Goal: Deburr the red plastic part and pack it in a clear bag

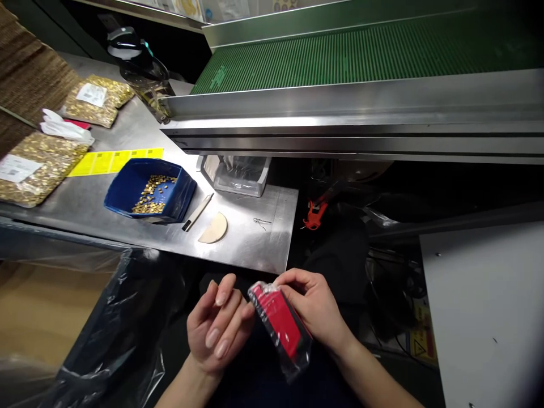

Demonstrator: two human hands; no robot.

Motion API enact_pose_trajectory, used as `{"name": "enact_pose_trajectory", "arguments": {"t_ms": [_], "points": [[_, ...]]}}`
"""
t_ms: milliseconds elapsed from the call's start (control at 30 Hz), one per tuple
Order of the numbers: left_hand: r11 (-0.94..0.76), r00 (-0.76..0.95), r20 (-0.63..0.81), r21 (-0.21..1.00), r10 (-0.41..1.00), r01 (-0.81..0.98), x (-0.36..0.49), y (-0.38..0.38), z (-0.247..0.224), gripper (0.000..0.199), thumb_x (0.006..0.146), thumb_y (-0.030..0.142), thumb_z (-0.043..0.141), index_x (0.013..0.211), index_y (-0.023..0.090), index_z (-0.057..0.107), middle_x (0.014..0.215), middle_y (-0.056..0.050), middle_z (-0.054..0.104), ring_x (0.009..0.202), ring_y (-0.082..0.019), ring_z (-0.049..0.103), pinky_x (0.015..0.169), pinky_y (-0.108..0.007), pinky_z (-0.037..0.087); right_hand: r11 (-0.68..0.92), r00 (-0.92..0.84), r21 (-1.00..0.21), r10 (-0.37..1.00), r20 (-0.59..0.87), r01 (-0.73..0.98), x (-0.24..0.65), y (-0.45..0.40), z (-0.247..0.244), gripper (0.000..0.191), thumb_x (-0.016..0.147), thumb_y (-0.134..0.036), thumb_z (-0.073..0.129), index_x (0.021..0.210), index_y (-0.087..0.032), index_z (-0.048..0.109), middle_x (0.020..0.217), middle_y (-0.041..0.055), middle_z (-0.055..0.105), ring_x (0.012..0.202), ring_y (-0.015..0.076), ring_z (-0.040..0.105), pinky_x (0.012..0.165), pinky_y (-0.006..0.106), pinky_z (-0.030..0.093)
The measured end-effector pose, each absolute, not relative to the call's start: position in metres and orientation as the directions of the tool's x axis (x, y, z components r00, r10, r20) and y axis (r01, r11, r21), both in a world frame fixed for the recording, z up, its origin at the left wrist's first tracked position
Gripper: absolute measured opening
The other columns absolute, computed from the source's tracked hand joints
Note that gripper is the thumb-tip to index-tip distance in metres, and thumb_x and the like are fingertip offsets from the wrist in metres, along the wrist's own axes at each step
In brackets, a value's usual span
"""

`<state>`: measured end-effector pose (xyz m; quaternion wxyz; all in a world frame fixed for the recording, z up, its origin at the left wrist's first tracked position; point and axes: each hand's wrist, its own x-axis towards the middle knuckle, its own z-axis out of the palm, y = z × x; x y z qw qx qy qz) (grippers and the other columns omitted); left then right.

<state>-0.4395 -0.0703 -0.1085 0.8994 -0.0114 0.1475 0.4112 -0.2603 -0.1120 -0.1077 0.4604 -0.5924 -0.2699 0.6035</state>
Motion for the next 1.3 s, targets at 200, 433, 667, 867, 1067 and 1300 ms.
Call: {"name": "enact_pose_trajectory", "arguments": {"t_ms": [200,433,667,867,1067,1300], "points": [[0.568,0.467,-0.325,0.516,0.823,-0.642,-0.441,-0.081,-0.134,0.02,0.085,0.021,0.08,0.097,0.023,0.064,0.079,0.005,0.055,0.059,-0.005,0.054,0.06,-0.012,0.05,-0.412,0.047,-0.791,0.875,-0.482,-0.453,-0.258,-0.111,-0.11,0.017,0.079,-0.032,0.088,0.082,-0.019,0.079,0.077,0.0004,0.074,0.068,0.0108,0.061,0.067,0.021,0.048],[0.411,0.558,-0.275,0.902,0.783,-0.132,-0.47,-0.077,-0.152,0.074,0.071,0.022,0.092,0.138,0.032,0.063,0.154,-0.012,0.048,0.134,-0.034,0.051,0.111,-0.041,0.046,-0.448,-0.066,-0.709,0.866,-0.496,-0.545,-0.262,-0.117,-0.112,0.025,0.076,-0.036,0.09,0.078,-0.016,0.076,0.075,0.0005,0.07,0.069,0.0107,0.057,0.067,0.022,0.046],[0.295,0.714,-0.193,0.955,0.673,-0.02,-0.465,-0.082,-0.143,0.05,0.079,0.017,0.085,0.124,0.033,0.07,0.126,-0.01,0.06,0.118,-0.031,0.061,0.103,-0.041,0.049,-0.622,-0.188,-0.55,0.74,-0.646,-0.557,-0.27,-0.133,-0.121,0.043,0.069,-0.041,0.094,0.086,-0.016,0.064,0.069,-0.0016,0.068,0.056,0.0081,0.055,0.058,0.02,0.041],[0.278,0.75,-0.219,0.959,0.624,0.05,-0.462,-0.093,-0.145,0.03,0.082,0.022,0.084,0.109,0.033,0.078,0.118,-0.008,0.055,0.106,-0.026,0.063,0.091,-0.037,0.051,-0.67,-0.15,-0.685,0.738,-0.659,-0.288,-0.262,-0.149,-0.132,0.034,0.066,-0.043,0.094,0.074,-0.017,0.074,0.085,-0.0013,0.065,0.077,0.0127,0.059,0.072,0.025,0.045],[0.4,0.702,-0.237,0.914,0.672,-0.075,-0.455,-0.098,-0.147,0.032,0.067,0.03,0.096,0.091,0.024,0.075,0.113,-0.008,0.061,0.122,-0.034,0.056,0.108,-0.047,0.044,-0.677,-0.329,-0.692,0.732,-0.597,-0.251,-0.249,-0.151,-0.136,0.033,0.084,-0.048,0.079,0.071,-0.017,0.079,0.091,0.0019,0.062,0.09,0.0174,0.058,0.083,0.029,0.045],[0.416,0.664,-0.312,0.909,0.68,0.001,-0.463,-0.096,-0.137,0.032,0.066,0.029,0.096,0.084,0.02,0.071,0.101,-0.008,0.066,0.091,-0.024,0.063,0.081,-0.035,0.05,-0.646,-0.451,-0.758,0.705,-0.548,-0.089,-0.239,-0.156,-0.132,0.063,0.102,-0.07,0.034,0.111,-0.025,0.078,0.127,0.0086,0.063,0.116,0.0267,0.06,0.107,0.04,0.045]]}}
